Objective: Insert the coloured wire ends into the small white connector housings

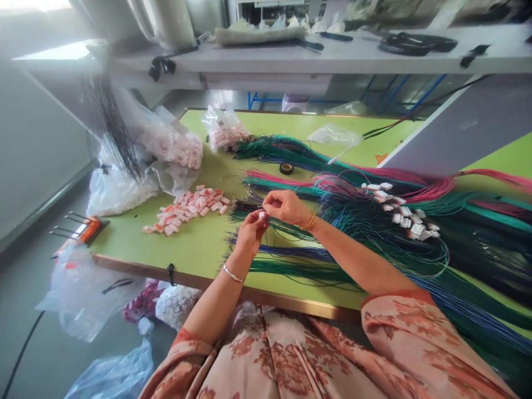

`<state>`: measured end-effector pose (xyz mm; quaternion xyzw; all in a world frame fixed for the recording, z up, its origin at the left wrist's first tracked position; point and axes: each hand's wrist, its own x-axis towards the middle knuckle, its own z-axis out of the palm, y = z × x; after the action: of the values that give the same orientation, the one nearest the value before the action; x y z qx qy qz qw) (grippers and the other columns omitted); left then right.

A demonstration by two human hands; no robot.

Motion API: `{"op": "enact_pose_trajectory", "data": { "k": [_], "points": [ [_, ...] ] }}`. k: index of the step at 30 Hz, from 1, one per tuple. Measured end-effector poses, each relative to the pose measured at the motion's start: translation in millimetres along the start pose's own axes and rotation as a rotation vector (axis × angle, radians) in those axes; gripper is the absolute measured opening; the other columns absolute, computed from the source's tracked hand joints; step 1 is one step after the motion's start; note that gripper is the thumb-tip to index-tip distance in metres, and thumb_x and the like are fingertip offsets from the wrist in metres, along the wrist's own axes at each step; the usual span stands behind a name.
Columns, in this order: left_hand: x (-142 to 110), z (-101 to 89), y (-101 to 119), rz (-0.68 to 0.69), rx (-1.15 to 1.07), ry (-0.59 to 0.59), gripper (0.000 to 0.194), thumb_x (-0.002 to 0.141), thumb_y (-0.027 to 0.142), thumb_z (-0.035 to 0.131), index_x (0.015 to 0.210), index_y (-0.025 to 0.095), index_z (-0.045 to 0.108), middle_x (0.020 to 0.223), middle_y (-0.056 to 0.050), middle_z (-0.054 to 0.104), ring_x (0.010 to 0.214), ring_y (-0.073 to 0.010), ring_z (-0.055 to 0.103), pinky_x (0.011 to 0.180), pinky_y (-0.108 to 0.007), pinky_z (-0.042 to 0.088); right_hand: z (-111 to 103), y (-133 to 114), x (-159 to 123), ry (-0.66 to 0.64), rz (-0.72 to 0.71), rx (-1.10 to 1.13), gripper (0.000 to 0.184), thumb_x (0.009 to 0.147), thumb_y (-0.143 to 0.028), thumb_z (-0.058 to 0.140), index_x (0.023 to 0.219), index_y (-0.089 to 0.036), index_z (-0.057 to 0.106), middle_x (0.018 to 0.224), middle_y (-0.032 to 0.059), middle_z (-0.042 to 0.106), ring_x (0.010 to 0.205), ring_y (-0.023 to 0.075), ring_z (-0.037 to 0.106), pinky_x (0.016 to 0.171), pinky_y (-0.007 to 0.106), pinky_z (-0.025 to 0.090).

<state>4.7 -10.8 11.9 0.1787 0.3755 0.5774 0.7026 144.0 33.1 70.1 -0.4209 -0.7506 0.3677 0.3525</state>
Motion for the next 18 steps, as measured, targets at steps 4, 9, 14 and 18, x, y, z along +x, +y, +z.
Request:
{"op": "enact_pose_trajectory", "data": {
  "k": [4,9,14,18],
  "points": [
    [0.4,0.4,-0.6,-0.009,0.009,0.0,0.028,0.062,0.013,0.082,0.085,0.015,0.068,0.081,0.0,0.066,0.066,-0.0064,0.056,0.068,-0.022,0.045,3.8,15.7,-17.0,0.047,0.026,-0.055,0.017,0.075,-0.031,0.057,0.069,-0.016,0.062,0.055,-0.0027,0.054,0.049,0.0073,0.039,0.048,0.021,0.028],
    [1.6,-0.1,-1.2,-0.023,0.014,0.034,0.027,0.064,0.011,0.08,0.087,0.016,0.067,0.083,-0.001,0.067,0.072,-0.0076,0.059,0.07,-0.021,0.046,7.2,23.6,-24.5,0.069,-0.006,-0.144,0.021,0.078,-0.033,0.056,0.068,-0.016,0.062,0.057,-0.0011,0.058,0.051,0.0086,0.043,0.052,0.021,0.031],
    [2.0,-0.2,-1.2,-0.016,0.023,0.032,0.027,0.065,0.011,0.079,0.088,0.016,0.066,0.082,-0.001,0.066,0.071,-0.0072,0.059,0.07,-0.02,0.046,10.3,27.1,-25.6,0.064,-0.007,-0.226,0.02,0.08,-0.032,0.055,0.069,-0.016,0.062,0.06,0.0002,0.06,0.053,0.0098,0.046,0.053,0.023,0.031],
    [1.2,0.9,-0.3,-0.012,0.034,0.034,0.025,0.067,0.011,0.078,0.088,0.015,0.066,0.083,-0.001,0.065,0.072,-0.0074,0.059,0.072,-0.021,0.046,13.0,30.9,-26.3,0.093,-0.041,-0.223,0.012,0.078,-0.026,0.056,0.071,-0.017,0.06,0.067,0.001,0.062,0.058,0.0106,0.049,0.056,0.023,0.034]
  ]
}}
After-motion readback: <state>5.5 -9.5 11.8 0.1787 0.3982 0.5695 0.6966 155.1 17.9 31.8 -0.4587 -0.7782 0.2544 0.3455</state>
